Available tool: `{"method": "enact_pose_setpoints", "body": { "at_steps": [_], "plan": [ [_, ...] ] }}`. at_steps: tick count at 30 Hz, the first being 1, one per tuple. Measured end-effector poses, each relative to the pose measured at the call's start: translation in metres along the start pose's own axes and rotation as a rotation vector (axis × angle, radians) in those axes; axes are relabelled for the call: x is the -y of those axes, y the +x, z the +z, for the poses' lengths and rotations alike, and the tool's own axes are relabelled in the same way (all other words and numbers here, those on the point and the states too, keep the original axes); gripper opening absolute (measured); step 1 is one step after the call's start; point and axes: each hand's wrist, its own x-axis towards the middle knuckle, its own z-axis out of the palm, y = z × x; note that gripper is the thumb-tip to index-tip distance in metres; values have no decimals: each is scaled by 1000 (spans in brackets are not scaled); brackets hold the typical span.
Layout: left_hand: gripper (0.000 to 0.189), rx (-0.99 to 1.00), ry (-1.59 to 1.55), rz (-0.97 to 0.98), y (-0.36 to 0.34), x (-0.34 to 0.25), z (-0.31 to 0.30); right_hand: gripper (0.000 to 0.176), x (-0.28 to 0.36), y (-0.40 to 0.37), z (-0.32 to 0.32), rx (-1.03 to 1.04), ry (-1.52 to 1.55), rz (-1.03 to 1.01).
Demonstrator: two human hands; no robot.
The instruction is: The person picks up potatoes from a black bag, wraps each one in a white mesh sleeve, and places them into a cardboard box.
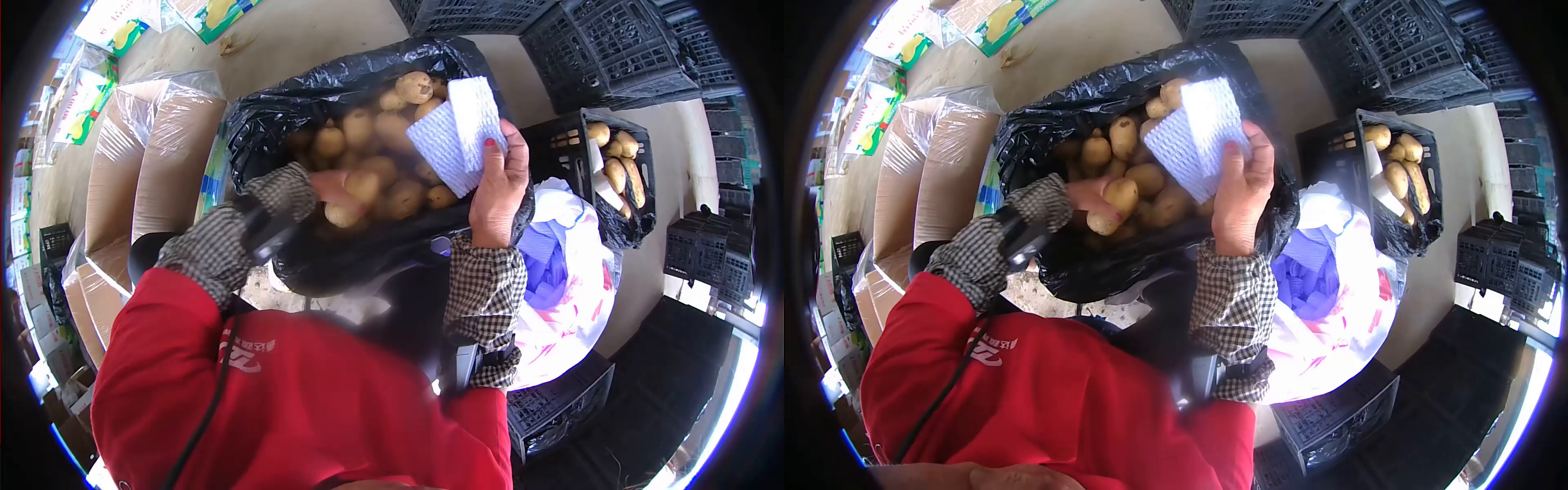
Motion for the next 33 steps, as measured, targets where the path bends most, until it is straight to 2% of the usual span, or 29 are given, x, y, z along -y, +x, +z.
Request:
{"method": "enact_pose_setpoints", "body": {
  "at_steps": [1,2,5,10,11,13,16,19,20,21,22,23,24,25,26,27,29,30,33],
  "plan": [
    [68,-18,-134,27,-12,-21,-3,25,1,-3,2,-2,-105,-27],
    [88,-93,-122,-21,-31,-59,-3,25,-3,-2,-1,-4,-236,-104],
    [89,-112,-356,161,-73,-94,-2,24,-7,-6,0,30,-314,-153],
    [92,-169,-281,335,-105,-128,10,25,2,-23,21,212,-413,-210],
    [91,-138,-238,381,-107,-136,12,25,2,-27,26,243,-444,-237],
    [91,-67,-206,351,-119,-155,20,25,4,-37,39,285,-415,-228],
    [94,-10,-61,462,-116,-138,26,24,-5,-42,49,324,-437,-263],
    [93,27,-120,458,-128,-140,34,24,-4,-55,67,397,229,184],
    [93,22,-137,462,-130,-135,33,24,2,-59,71,357,344,312],
    [93,19,-154,468,-133,-132,33,23,7,-56,71,306,119,156],
    [92,40,-472,415,-136,-131,37,24,-10,-42,53,366,548,262],
    [89,53,-631,375,-147,-132,36,25,-28,-31,39,417,979,368],
    [84,27,-765,423,-154,-127,33,20,-21,-35,44,375,889,477],
    [80,-1,-897,471,-160,-121,30,23,-7,-49,59,568,181,242],
    [77,-37,-955,455,-166,-114,28,29,7,-62,73,660,-519,-56],
    [74,-74,-1015,440,-171,-105,26,36,15,-76,84,809,-682,-212],
    [66,-81,-1141,449,-176,-89,25,48,-6,-91,96,887,-664,-332],
    [61,-52,-1205,473,-178,-83,25,44,-7,-94,103,958,-516,-167],
    [56,-18,-1344,535,-193,-76,30,50,-5,-91,116,1138,-356,-126]
  ]
}}
